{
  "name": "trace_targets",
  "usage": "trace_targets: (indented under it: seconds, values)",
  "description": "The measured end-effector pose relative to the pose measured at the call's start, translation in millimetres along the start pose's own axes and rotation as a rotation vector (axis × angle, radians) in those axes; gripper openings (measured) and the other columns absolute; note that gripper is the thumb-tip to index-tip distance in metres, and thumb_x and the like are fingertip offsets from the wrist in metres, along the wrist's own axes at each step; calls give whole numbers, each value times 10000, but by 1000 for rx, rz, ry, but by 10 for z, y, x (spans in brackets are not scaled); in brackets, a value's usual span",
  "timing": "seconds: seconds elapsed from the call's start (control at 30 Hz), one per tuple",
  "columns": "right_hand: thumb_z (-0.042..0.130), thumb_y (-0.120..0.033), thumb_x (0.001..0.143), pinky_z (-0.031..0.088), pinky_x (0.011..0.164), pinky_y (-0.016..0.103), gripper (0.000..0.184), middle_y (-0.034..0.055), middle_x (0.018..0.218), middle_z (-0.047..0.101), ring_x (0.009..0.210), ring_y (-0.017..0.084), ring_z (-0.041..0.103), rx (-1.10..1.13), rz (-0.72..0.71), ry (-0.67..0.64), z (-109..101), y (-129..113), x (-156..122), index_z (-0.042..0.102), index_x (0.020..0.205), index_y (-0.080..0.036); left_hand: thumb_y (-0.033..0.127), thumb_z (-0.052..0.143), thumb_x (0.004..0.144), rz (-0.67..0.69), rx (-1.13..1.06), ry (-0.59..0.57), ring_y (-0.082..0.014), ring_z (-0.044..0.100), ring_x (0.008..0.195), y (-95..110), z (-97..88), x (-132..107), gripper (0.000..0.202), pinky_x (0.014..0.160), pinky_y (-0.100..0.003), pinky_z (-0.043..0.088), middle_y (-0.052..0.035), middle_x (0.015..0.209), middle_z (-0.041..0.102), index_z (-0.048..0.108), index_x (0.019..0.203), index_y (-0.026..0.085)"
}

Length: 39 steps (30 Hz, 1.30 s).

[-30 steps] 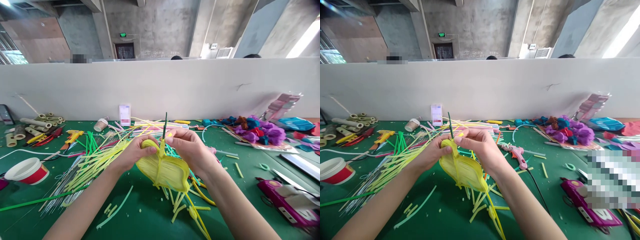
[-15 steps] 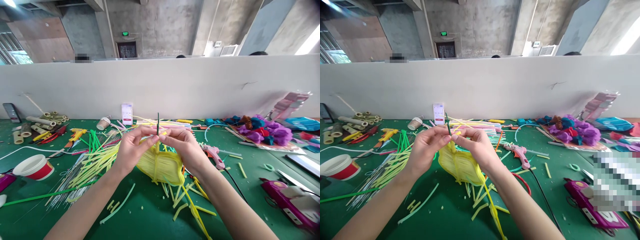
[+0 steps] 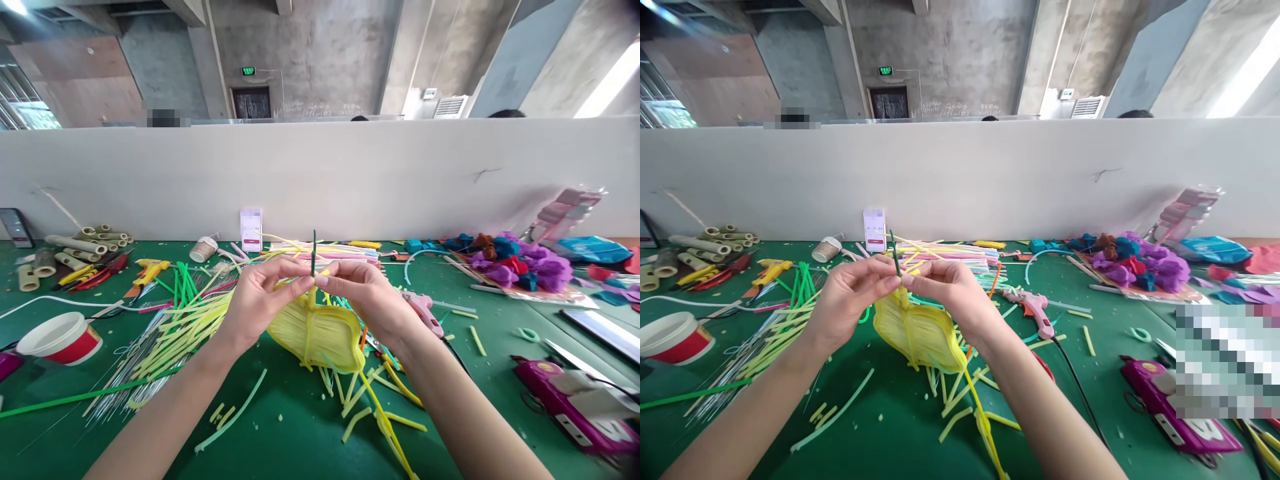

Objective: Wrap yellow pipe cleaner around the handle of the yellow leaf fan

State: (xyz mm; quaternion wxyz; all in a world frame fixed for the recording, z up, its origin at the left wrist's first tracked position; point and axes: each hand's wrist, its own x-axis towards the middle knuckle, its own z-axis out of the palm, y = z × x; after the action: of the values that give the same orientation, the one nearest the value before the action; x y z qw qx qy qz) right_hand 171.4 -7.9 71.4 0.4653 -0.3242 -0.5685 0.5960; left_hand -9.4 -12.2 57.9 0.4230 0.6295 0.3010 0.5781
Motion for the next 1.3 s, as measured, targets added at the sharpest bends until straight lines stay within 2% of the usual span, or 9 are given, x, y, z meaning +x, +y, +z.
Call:
trace_targets:
  seconds: [0.17, 0.3, 0.47, 0.6, 0.73, 0.8, 0.93, 1.13, 1.3]
  values:
    - [835, -322, 696, 390, 814, 304, 188, -16, 762, 647, 784, 143, 556, 22, 27, -9, -19, 1, 3, 700, 685, -191, 173, 794, 771, -5, 36, 3, -153, 647, 927, -17, 19, -24, 85, 897, -264, 494, 7, 890, 725, 767, 819, 239]
    - [828, -290, 711, 402, 834, 302, 165, -15, 782, 646, 797, 143, 569, 15, -21, -3, -5, -30, -17, 695, 702, -192, 224, 776, 805, 42, 110, 12, -156, 649, 943, -3, 36, -39, 59, 922, -271, 487, -4, 939, 726, 757, 860, 233]
    - [823, -259, 724, 412, 814, 293, 150, -17, 792, 634, 783, 136, 567, 33, -75, -12, -11, -34, -8, 689, 746, -193, 268, 780, 808, -31, 141, -116, -164, 672, 920, 14, -9, 1, 154, 827, -257, 516, 1, 941, 735, 747, 957, 249]
    - [794, -250, 758, 416, 812, 291, 123, -15, 790, 634, 796, 136, 574, 26, -68, -49, -29, -21, 1, 686, 756, -192, 256, 790, 798, 75, 299, -91, -150, 651, 805, -9, -41, 20, 55, 791, -253, 487, 28, 787, 715, 748, 822, 231]
    - [785, -237, 768, 431, 795, 278, 109, -20, 779, 637, 788, 131, 585, 8, -69, -67, -41, -41, -13, 685, 751, -198, 243, 764, 825, 161, 342, -89, -151, 649, 794, -90, -14, 7, 41, 775, -261, 480, 24, 815, 722, 733, 847, 228]
    - [777, -232, 777, 441, 811, 277, 85, -21, 805, 650, 812, 133, 601, -11, -93, -71, -50, -51, -23, 695, 779, -208, 238, 747, 841, 226, 344, -77, -163, 657, 848, -145, 14, -3, 36, 821, -277, 485, 9, 858, 732, 726, 865, 223]
    - [766, -253, 788, 447, 862, 299, 77, -10, 882, 685, 893, 156, 630, -120, -152, -30, -73, -62, -39, 730, 851, -226, 244, 719, 866, 317, 360, -36, -179, 660, 960, -224, 58, -18, 24, 942, -310, 462, -4, 908, 750, 716, 866, 220]
    - [761, -304, 793, 430, 854, 334, 98, 8, 894, 707, 896, 184, 629, -367, -230, 20, -93, -106, -61, 728, 821, -217, 248, 716, 864, 306, 373, -43, -173, 655, 860, -252, 60, -32, 39, 841, -305, 486, -10, 875, 750, 726, 857, 212]
    - [739, -322, 805, 419, 827, 356, 118, 20, 860, 703, 875, 198, 615, -481, -244, 6, -133, -126, -68, 721, 790, -207, 288, 738, 846, 242, 337, -73, -189, 685, 972, -225, 55, -38, 85, 918, -303, 489, -32, 1006, 773, 750, 869, 207]
